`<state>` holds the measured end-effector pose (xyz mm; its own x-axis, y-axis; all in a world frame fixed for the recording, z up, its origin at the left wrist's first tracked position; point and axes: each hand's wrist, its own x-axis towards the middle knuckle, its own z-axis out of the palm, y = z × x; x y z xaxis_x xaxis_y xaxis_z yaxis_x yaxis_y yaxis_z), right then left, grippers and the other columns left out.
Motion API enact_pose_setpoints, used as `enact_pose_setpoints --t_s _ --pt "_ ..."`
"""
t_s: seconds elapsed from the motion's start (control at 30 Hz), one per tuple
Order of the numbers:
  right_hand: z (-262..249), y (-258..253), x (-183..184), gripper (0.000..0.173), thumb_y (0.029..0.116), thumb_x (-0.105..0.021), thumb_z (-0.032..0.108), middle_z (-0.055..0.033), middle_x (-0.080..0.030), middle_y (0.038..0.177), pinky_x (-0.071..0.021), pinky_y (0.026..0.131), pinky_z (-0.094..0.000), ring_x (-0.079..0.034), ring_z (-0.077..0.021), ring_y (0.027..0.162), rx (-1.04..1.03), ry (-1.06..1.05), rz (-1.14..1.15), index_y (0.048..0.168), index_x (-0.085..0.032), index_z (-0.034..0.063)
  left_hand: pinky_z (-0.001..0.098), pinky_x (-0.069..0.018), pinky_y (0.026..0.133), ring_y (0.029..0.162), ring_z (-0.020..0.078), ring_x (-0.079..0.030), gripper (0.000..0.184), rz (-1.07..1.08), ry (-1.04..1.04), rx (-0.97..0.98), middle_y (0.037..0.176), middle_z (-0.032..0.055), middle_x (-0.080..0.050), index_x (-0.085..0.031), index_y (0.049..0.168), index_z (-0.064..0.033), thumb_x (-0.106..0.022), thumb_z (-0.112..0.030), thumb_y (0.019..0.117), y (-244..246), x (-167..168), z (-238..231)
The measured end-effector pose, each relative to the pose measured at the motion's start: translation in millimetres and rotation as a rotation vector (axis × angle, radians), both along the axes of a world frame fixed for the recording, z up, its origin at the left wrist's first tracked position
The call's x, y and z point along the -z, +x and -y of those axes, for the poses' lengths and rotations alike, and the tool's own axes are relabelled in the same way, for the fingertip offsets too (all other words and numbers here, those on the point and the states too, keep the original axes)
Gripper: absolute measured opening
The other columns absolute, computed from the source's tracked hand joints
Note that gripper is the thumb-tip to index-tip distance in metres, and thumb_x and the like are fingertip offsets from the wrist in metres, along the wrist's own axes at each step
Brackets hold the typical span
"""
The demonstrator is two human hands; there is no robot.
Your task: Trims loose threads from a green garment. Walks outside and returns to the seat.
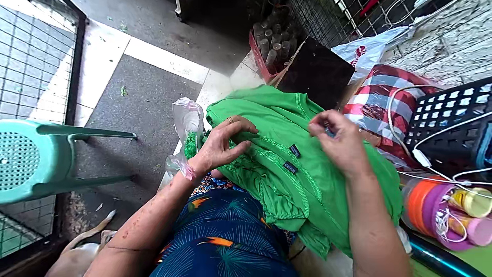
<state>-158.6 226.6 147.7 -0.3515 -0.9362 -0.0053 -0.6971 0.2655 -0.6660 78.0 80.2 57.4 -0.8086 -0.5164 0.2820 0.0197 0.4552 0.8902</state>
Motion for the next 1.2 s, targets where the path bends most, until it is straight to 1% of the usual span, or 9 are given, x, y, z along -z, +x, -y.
enact_pose_setpoints --t_s 0.1,0.3,0.47,0.63,0.73,0.83,0.97,1.07,1.2 --pt "5.9 24.7 5.9 0.016 0.0957 -0.068 0.007 -0.0136 -0.068 0.096 -0.0586 0.081 -0.0340 -0.068 -0.0178 0.087 -0.129 0.014 0.143 0.108 -0.066 -0.0033 0.0402 -0.0501 0.101 0.115 0.0227 -0.063 0.036 0.013 -0.147 0.032 0.120 0.0137 -0.068 -0.072 0.114 -0.0022 -0.066 -0.026 0.0886 -14.5 -2.5 -6.4" --pt "0.3 31.5 23.4 0.036 0.0876 -0.082 0.018 -0.0169 -0.067 0.100 -0.0547 0.082 -0.0491 -0.066 -0.0287 0.092 -0.153 0.265 0.107 0.112 -0.064 -0.0015 0.0330 -0.0510 0.095 0.106 0.0185 -0.064 0.012 0.020 -0.204 0.132 0.110 0.0097 -0.071 -0.079 0.087 -0.0096 -0.072 -0.019 0.0871 -8.2 3.2 -4.9" --pt "-1.9 30.0 23.3 0.027 0.0892 -0.079 0.009 -0.0137 -0.067 0.094 -0.0561 0.080 -0.0404 -0.067 -0.0214 0.088 -0.130 0.254 0.209 0.110 -0.063 -0.0008 0.0311 -0.0506 0.102 0.121 0.0175 -0.061 0.029 0.007 -0.082 0.112 0.124 0.0151 -0.066 -0.069 0.100 -0.0017 -0.068 -0.030 0.0905 3.1 0.5 -5.8" --pt "-3.1 31.6 23.4 0.028 0.0861 -0.081 0.007 -0.0099 -0.065 0.088 -0.0542 0.074 -0.0317 -0.064 -0.0147 0.079 -0.090 0.215 0.243 0.106 -0.062 0.0005 0.0333 -0.0544 0.076 0.084 0.0198 -0.064 0.027 0.046 -0.196 -0.160 0.095 0.0143 -0.067 -0.073 0.097 0.0006 -0.067 -0.025 0.0936 -16.3 -6.3 -24.0" --pt "-2.9 33.7 24.5 0.027 0.0867 -0.080 0.005 -0.0105 -0.065 0.088 -0.0553 0.074 -0.0327 -0.064 -0.0156 0.080 -0.092 0.227 0.237 0.105 -0.061 -0.0003 0.0457 -0.0551 0.077 0.086 0.0304 -0.067 0.029 0.149 -0.248 -0.155 0.093 0.0159 -0.068 -0.076 0.096 -0.0029 -0.076 -0.030 0.0870 -26.5 4.2 -32.4" --pt "-2.4 34.2 24.3 0.025 0.0881 -0.079 0.005 -0.0107 -0.065 0.088 -0.0556 0.074 -0.0335 -0.065 -0.0161 0.080 -0.088 0.248 0.228 0.105 -0.061 0.0000 0.0327 -0.0548 0.075 0.081 0.0201 -0.068 0.012 0.024 -0.244 -0.140 0.087 0.0116 -0.070 -0.078 0.087 -0.0037 -0.074 -0.015 0.0891 -20.9 14.3 -28.4" --pt "-2.6 33.2 24.8 0.022 0.0888 -0.078 0.005 -0.0102 -0.065 0.088 -0.0549 0.074 -0.0325 -0.064 -0.0151 0.080 -0.081 0.245 0.240 0.104 -0.062 0.0004 0.0190 -0.0538 0.079 0.084 0.0063 -0.065 0.012 -0.045 0.009 -0.132 0.094 0.0095 -0.070 -0.070 0.092 0.0027 -0.065 -0.007 0.0963 -2.6 22.5 -21.7" --pt "-2.6 33.5 25.3 0.024 0.0877 -0.079 0.006 -0.0107 -0.065 0.088 -0.0547 0.075 -0.0330 -0.064 -0.0156 0.080 -0.082 0.227 0.228 0.103 -0.062 0.0000 0.0208 -0.0575 0.080 0.091 0.0058 -0.068 0.011 -0.085 0.170 -0.079 0.104 0.0096 -0.069 -0.064 0.096 0.0030 -0.061 -0.007 0.0991 5.0 26.4 -20.2" --pt "-5.2 34.7 27.7 0.031 0.0823 -0.082 0.006 -0.0142 -0.066 0.103 -0.0540 0.077 -0.0381 -0.064 -0.0208 0.089 -0.086 0.123 0.125 0.108 -0.065 -0.0004 0.0251 -0.0583 0.083 0.096 0.0084 -0.068 0.033 -0.039 0.226 -0.025 0.115 0.0133 -0.066 -0.053 0.115 0.0068 -0.061 -0.009 0.0871 6.9 23.5 -24.2"
